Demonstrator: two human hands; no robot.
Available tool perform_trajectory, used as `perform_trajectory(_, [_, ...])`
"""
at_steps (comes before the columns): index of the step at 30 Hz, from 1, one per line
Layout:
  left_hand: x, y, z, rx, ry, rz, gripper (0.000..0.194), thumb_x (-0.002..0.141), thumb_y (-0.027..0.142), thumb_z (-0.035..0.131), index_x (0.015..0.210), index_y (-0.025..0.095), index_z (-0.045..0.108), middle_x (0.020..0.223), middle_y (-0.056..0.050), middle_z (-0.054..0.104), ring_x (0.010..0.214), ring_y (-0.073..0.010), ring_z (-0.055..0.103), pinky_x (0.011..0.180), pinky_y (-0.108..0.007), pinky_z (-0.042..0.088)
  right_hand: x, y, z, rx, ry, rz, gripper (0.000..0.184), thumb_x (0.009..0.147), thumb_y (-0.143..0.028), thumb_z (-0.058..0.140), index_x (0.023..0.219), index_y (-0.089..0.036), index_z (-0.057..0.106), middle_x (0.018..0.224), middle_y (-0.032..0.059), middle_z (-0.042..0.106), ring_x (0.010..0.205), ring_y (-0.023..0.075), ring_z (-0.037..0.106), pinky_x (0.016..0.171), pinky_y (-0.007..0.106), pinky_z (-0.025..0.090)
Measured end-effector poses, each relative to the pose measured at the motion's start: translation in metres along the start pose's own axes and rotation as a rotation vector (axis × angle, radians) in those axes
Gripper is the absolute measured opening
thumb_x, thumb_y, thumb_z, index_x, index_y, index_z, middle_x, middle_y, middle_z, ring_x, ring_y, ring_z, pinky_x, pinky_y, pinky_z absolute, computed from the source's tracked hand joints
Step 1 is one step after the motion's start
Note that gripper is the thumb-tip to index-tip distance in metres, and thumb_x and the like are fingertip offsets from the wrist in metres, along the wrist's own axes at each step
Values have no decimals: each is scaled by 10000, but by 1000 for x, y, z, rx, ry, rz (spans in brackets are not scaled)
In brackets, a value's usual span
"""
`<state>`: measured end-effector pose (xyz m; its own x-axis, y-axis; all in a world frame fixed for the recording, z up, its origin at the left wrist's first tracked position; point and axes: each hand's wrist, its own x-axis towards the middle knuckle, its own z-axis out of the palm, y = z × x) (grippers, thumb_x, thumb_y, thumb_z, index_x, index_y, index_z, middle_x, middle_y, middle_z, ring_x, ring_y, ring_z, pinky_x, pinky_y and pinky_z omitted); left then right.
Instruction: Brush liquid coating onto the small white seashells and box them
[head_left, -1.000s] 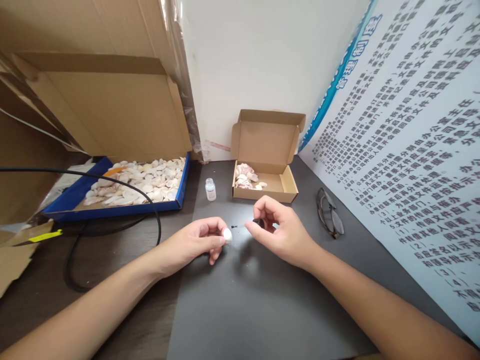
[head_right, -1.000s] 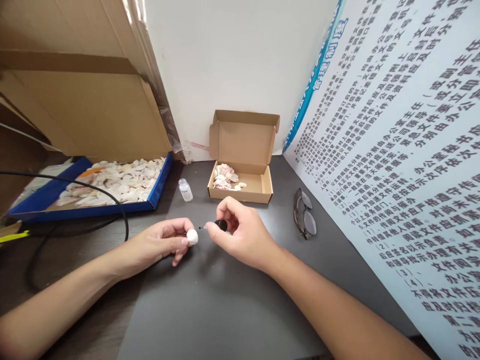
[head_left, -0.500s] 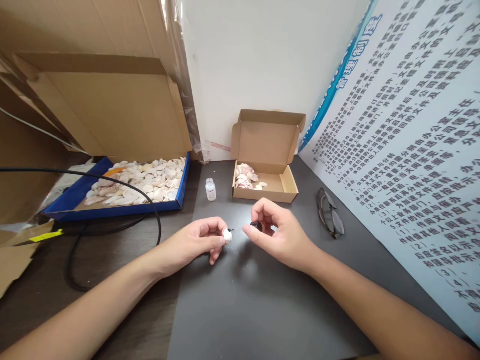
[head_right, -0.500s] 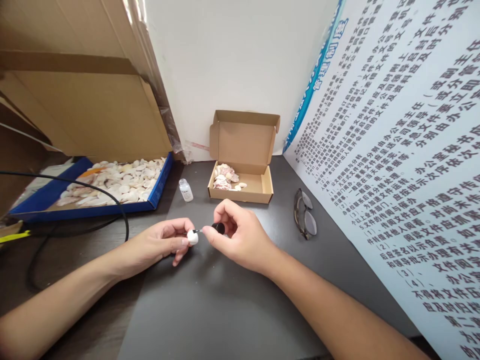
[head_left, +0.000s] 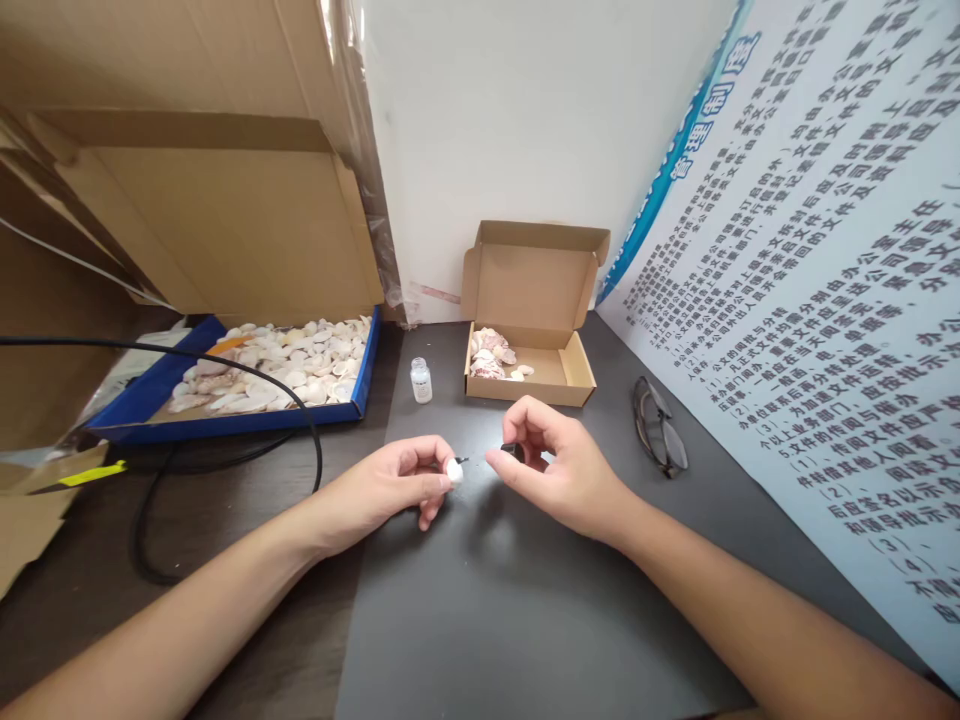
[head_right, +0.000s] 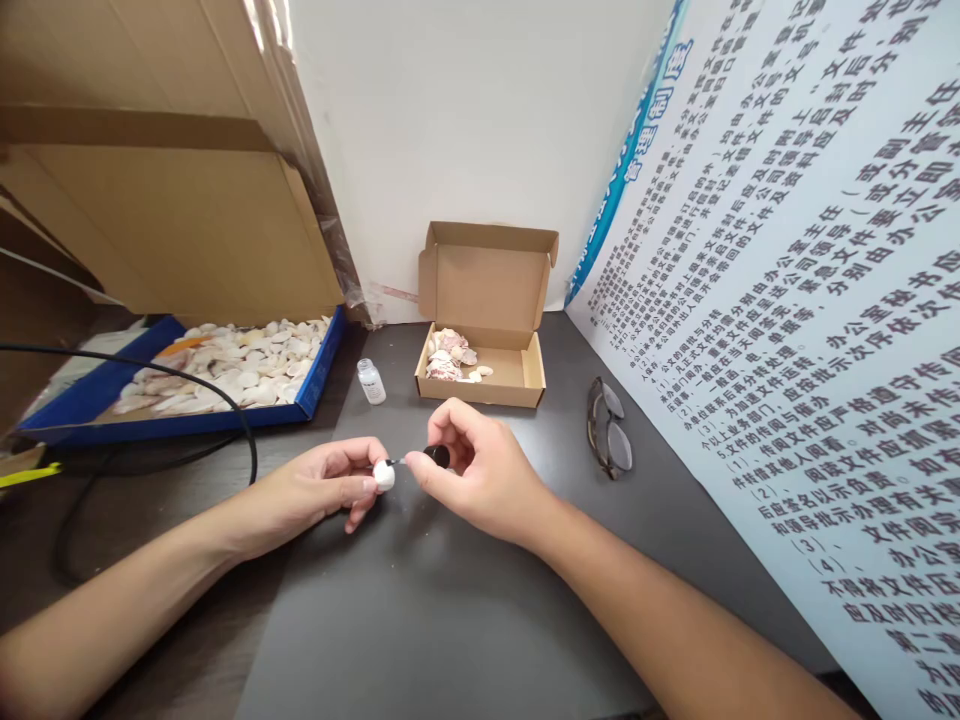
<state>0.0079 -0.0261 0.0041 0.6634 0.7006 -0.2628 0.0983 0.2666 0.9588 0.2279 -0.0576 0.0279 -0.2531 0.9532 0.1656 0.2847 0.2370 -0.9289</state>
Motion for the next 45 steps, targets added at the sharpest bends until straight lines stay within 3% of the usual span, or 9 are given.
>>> perform_trajectory(22, [0,0,0,-15,6,2,294,780,391,727,862,175,545,633,43,531,557,-94,472,541,-224,416,2,1,-3,-60,-21,-3,213,800,-282,659,791,-217,457,682,-53,439,557,89,369,529,239,326])
perform_trajectory(34, [-1,1,1,-23,10,-5,275,781,377,721,849,175,547,639,42,524,567,-95,474,542,-223,415,2,0,-4,17,-34,-7,211,808,-298,654,800,-217,458,702,-42,451,581,97,385,546,238,356])
perform_trajectory(39, [0,2,1,-27,9,-2,268,783,371,721,846,173,551,642,42,533,564,-92,472,544,-224,416,2,3,-2,-101,-14,-9,201,809,-268,651,800,-217,456,686,-53,436,557,89,368,528,236,325])
perform_trajectory(45, [0,2,1,-29,3,-1,265,789,369,715,849,170,550,634,39,536,567,-93,473,549,-223,421,2,1,-4,24,-15,-2,211,824,-305,648,798,-215,459,684,-53,416,566,93,344,532,239,321])
